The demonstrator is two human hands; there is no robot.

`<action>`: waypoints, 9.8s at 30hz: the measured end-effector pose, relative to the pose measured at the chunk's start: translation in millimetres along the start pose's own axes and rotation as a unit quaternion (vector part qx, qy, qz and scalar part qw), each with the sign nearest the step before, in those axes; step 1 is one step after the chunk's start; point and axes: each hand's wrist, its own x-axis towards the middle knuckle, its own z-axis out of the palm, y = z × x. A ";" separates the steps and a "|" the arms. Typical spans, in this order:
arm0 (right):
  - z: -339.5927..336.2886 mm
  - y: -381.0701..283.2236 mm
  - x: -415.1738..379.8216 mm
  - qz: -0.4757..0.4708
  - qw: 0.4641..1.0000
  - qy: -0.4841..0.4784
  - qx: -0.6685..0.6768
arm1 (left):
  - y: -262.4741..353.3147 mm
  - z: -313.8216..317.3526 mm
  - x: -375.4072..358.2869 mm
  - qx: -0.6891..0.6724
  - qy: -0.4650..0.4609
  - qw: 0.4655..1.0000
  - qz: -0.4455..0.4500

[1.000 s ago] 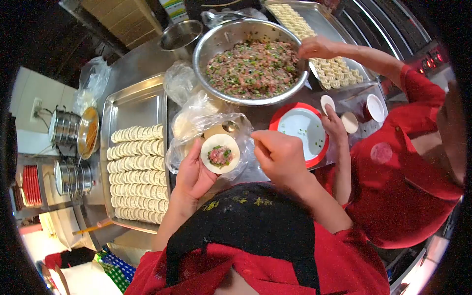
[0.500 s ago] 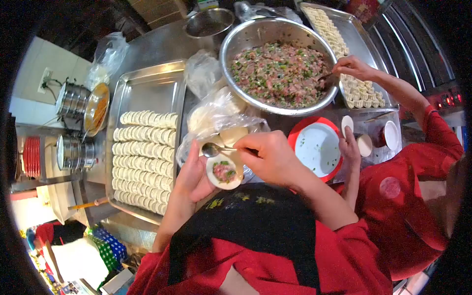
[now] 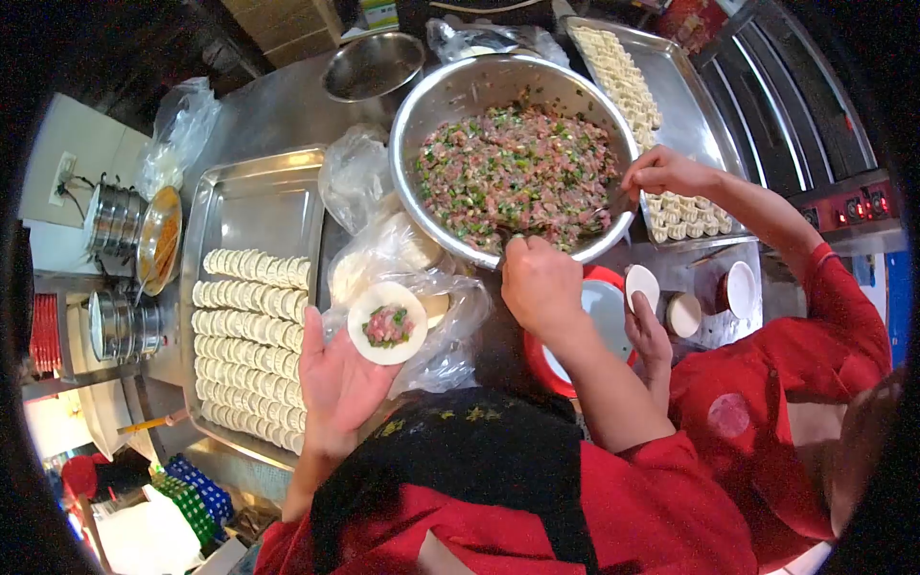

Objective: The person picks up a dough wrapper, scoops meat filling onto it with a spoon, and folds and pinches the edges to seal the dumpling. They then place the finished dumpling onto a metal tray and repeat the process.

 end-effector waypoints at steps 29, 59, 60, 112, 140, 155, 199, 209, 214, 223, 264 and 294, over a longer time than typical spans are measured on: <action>-82.1 -107.2 -46.9 -0.169 0.866 -0.198 0.427 | -3.7 20.1 -94.6 0.640 -0.011 0.763 0.087; -100.5 -95.6 -56.5 -0.190 0.834 -0.166 0.491 | -18.5 44.3 -113.2 0.741 -0.094 0.541 0.387; -99.0 -94.9 -56.0 -0.192 0.826 -0.178 0.499 | -18.3 43.8 -112.6 0.739 -0.098 0.544 0.385; -98.2 -94.6 -62.5 -0.267 0.850 -0.078 0.446 | -22.8 52.0 -113.2 0.794 -0.062 0.492 0.352; -101.7 -94.0 -64.4 -0.291 0.854 -0.077 0.424 | -23.6 50.3 -112.9 0.805 -0.087 0.449 0.378; -98.4 -95.1 -64.3 -0.263 0.857 -0.066 0.439 | -20.8 45.8 -108.3 0.809 -0.080 0.444 0.377; -96.6 -96.4 -66.7 -0.312 0.856 -0.080 0.405 | -16.6 42.7 -109.1 0.824 -0.140 0.379 0.397; -100.1 -97.1 -64.8 -0.299 0.866 -0.002 0.401 | -29.0 51.0 -105.0 0.764 -0.074 0.441 0.465; -103.0 -100.5 -65.1 -0.302 0.860 -0.028 0.411 | -27.4 51.0 -103.2 0.764 -0.105 0.438 0.462; -98.9 -101.0 -66.2 -0.310 0.859 0.001 0.408 | -32.4 47.5 -103.9 0.733 -0.112 0.453 0.494; -61.0 -135.1 -38.0 -0.424 0.852 0.024 0.306 | -6.5 -4.7 -89.4 0.581 -0.019 0.753 0.308; -4.1 -169.8 -1.4 -0.190 0.909 -0.255 0.269 | 315.8 -132.6 -6.7 0.608 0.341 0.617 0.364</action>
